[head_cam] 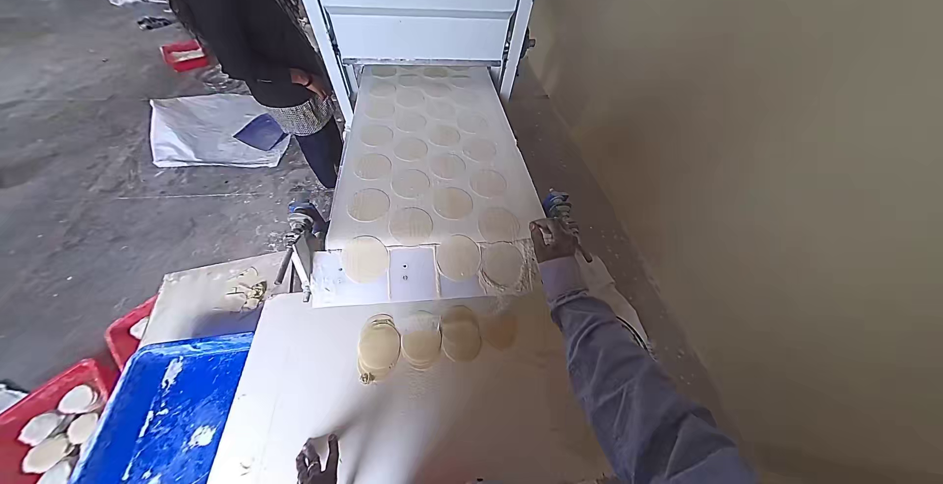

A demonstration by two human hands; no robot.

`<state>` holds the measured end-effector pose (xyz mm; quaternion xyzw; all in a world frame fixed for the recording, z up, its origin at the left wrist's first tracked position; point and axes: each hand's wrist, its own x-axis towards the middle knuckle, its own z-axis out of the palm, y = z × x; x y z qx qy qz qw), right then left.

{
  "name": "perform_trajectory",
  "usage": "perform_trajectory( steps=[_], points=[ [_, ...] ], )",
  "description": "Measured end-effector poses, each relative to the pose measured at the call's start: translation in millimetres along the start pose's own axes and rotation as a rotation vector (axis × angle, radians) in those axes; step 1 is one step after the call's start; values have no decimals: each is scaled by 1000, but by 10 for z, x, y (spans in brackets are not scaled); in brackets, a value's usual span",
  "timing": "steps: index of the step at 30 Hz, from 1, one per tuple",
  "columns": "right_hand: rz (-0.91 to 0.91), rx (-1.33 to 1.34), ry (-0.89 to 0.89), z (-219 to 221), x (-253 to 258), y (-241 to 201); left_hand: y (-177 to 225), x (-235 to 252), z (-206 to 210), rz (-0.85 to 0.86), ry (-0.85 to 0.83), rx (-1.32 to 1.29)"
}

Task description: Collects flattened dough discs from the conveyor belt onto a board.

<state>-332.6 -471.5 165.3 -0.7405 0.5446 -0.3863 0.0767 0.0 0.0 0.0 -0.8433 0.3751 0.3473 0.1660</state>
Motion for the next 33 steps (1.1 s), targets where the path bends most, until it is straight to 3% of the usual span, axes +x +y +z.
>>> perform_trajectory(
  steps=[2,5,10,12,14,15,19,25,29,33],
  points=[
    [33,-142,-111,171,152,70,18,-43,-38,-5,-14,-14],
    [-21,-235,-121,327,62,168,25,-46,-36,-20,-21,-7],
    [-165,-188,-6,202,-886,473,22,-32,-7,-19,-3,-17],
    [-55,-239,-231,-79,-1425,564,17,-35,-11,-8,4,-29],
    [241,-317,-675,-368,-1895,641,17,-89,-47,-5,0,-37],
    [323,-339,-757,-460,-2127,735,37,-93,-58,-8,-5,-30],
    [392,-319,-586,-691,-2949,792,90,-78,-90,-31,-24,4],
    [307,-189,-605,-655,-3774,492,101,-80,-107,-19,-25,30],
    [269,-129,-719,-541,-4080,336,106,-94,-135,-31,-42,32],
    [347,-188,-884,-520,-3996,264,130,-120,-169,-27,-46,15]
  ],
)
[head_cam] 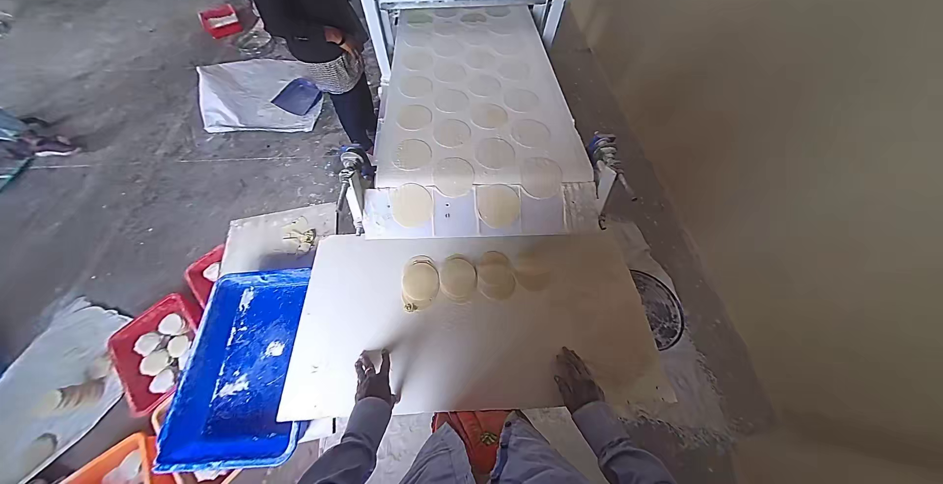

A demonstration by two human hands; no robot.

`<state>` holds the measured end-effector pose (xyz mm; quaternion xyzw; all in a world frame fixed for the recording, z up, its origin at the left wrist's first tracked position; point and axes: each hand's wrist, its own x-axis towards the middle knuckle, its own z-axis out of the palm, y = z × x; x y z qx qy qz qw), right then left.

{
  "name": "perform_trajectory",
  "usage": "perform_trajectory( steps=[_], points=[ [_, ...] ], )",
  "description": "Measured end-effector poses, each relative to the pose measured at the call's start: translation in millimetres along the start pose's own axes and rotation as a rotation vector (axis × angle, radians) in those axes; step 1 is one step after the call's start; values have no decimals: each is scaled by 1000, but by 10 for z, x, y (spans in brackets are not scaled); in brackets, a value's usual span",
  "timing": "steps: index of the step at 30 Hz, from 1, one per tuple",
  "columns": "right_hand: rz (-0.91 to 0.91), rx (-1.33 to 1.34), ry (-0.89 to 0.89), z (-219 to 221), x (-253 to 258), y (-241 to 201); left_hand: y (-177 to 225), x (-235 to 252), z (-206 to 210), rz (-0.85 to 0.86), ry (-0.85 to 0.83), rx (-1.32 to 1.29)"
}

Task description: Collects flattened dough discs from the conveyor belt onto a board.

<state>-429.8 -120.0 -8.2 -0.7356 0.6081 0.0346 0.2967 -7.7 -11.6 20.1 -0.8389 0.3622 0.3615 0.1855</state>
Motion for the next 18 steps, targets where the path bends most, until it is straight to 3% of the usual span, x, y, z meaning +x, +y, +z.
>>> perform_trajectory(
  steps=[5,11,14,18],
  points=[
    [119,-17,-97,-116,130,-71,-4,-37,-4,5,8,-47],
    [130,-79,-132,-119,136,-89,-1,-50,-19,6,-2,-82],
    [117,-83,-110,-123,98,-119,29,-63,-217,66,116,-322],
    [132,-108,-120,-129,74,-169,307,293,-530,135,241,-649]
  ],
)
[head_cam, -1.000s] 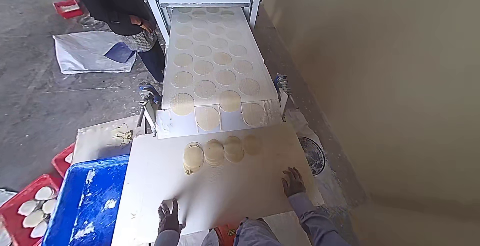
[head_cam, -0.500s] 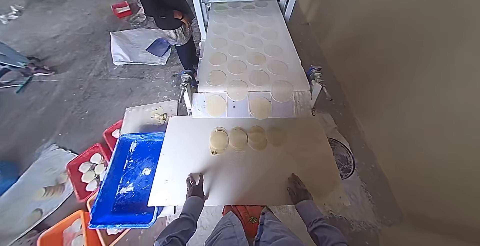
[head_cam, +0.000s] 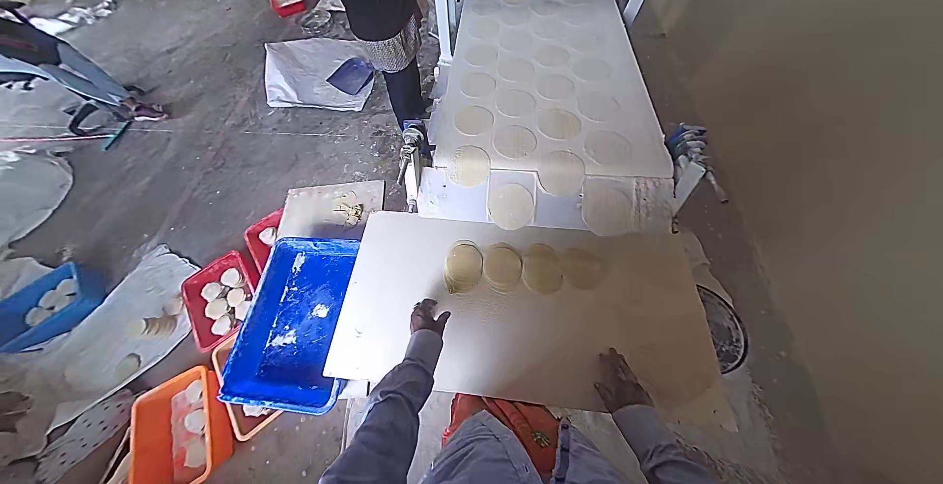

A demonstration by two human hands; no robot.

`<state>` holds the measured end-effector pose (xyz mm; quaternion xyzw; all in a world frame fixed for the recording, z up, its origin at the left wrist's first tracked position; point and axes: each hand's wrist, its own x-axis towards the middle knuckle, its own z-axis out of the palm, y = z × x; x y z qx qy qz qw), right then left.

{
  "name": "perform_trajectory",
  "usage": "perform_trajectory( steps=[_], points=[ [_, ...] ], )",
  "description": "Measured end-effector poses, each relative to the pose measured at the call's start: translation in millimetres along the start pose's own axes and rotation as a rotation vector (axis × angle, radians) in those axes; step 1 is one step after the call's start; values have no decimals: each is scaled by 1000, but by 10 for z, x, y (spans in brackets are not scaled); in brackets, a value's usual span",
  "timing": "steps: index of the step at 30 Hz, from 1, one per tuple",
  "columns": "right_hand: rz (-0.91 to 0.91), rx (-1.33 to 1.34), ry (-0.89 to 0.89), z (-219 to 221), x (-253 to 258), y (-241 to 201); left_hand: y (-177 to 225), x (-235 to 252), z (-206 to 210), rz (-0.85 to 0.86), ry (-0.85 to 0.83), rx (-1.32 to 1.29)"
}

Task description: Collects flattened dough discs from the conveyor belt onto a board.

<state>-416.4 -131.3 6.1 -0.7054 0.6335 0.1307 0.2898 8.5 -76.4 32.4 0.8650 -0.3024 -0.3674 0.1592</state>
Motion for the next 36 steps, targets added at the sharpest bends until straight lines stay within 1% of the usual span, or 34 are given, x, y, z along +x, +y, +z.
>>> perform_trajectory(
  steps=[3,6,10,14,16,17,19,20,21,23,24,25,26,27,28,30,33,35,36],
  points=[
    [-5,-13,-10,-1,14,7,233,288,77,32,-23,38],
    [-18,-26,-18,11,21,74,397,418,154,35,-29,107],
    [-74,-17,18,87,31,177,396,481,205,-6,-30,132],
    [-87,46,71,81,-2,175,274,339,232,-6,28,94],
    [-92,94,113,-7,-41,36,179,236,242,-54,44,18],
    [-130,146,143,-48,-71,-63,136,161,255,-84,31,-41],
    [-237,337,189,-61,-84,-305,149,-41,313,-108,-40,-201],
    [-229,460,130,-58,-71,-478,211,-166,369,-82,-90,-271],
    [-160,629,21,-52,-59,-692,307,-315,429,-41,-140,-339],
    [93,1021,-243,-62,-51,-1183,516,-618,552,54,-253,-412],
    [213,1164,-348,-86,-47,-1406,609,-737,606,115,-299,-404],
    [290,1250,-405,-105,-54,-1586,675,-830,646,179,-324,-372],
    [322,1293,-422,-118,-78,-1700,707,-899,681,234,-333,-339],
    [301,1292,-407,-106,-100,-1720,714,-949,706,278,-326,-324],
    [239,1243,-397,-84,-109,-1669,678,-965,726,312,-301,-320],
    [155,1067,-424,-105,-100,-1480,491,-914,742,354,-219,-265],
    [84,569,-469,-263,-10,-1088,118,-734,586,328,-116,-26],
    [56,210,-435,-396,12,-797,-179,-597,469,261,-69,165],
    [65,85,-407,-471,-6,-627,-293,-549,420,212,-59,236]
  ],
)
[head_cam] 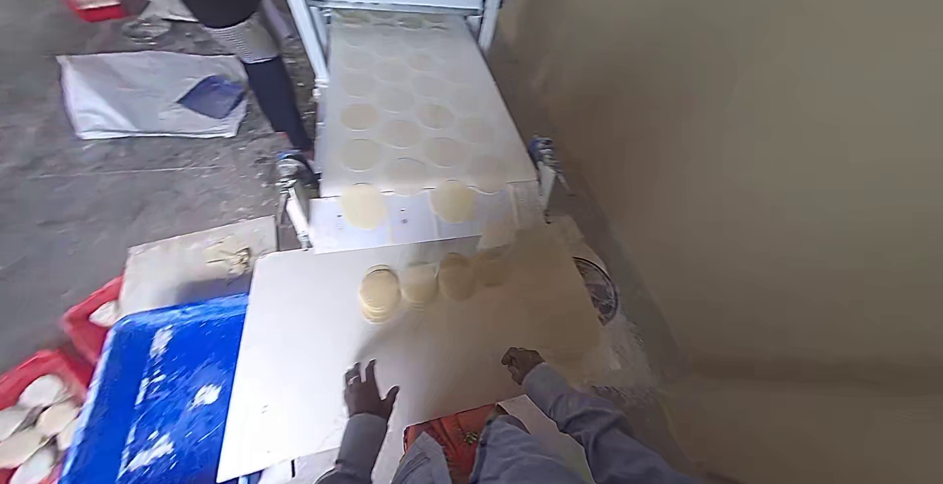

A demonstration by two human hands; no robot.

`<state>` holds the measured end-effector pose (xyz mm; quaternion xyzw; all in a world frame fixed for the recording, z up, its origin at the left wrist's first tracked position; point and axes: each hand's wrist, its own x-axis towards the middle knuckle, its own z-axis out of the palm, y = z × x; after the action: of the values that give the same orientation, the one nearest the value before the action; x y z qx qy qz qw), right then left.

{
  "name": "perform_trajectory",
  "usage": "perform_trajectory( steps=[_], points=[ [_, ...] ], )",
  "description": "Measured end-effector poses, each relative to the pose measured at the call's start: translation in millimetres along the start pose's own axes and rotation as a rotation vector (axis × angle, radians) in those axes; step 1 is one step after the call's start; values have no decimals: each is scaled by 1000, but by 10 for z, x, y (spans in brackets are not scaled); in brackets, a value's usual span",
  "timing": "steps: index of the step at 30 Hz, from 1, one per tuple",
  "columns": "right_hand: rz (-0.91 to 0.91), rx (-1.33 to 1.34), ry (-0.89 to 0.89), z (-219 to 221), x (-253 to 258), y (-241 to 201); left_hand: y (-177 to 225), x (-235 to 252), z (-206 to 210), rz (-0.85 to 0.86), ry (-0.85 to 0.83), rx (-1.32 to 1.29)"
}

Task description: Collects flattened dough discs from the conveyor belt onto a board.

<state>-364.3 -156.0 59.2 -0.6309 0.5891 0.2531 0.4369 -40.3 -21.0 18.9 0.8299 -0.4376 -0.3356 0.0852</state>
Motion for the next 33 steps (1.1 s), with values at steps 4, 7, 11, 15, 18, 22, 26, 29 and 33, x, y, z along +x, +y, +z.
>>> perform_trajectory(
  steps=[4,7,11,15,18,22,26,29,33],
  points=[
    [176,22,111,-185,-290,874,-275,-38,-60,-128,-47,171],
    [354,83,229,-91,-517,1634,-295,-83,-55,-138,-116,296],
    [727,73,396,255,-584,2190,-200,-62,-54,-163,-170,357],
    [444,83,593,559,-521,1805,-139,-32,-98,-193,-222,375],
    [191,5,556,721,-478,1240,-134,-12,-100,-188,-234,382],
    [9,-71,463,864,-355,675,-159,-48,-99,-178,-238,382],
    [-28,-176,334,713,-244,438,-123,-136,-48,-186,-217,354],
    [-80,-241,287,542,-111,449,-86,-197,18,-216,-215,356],
    [-172,-336,215,370,94,598,-68,-227,102,-262,-209,334]
  ],
)
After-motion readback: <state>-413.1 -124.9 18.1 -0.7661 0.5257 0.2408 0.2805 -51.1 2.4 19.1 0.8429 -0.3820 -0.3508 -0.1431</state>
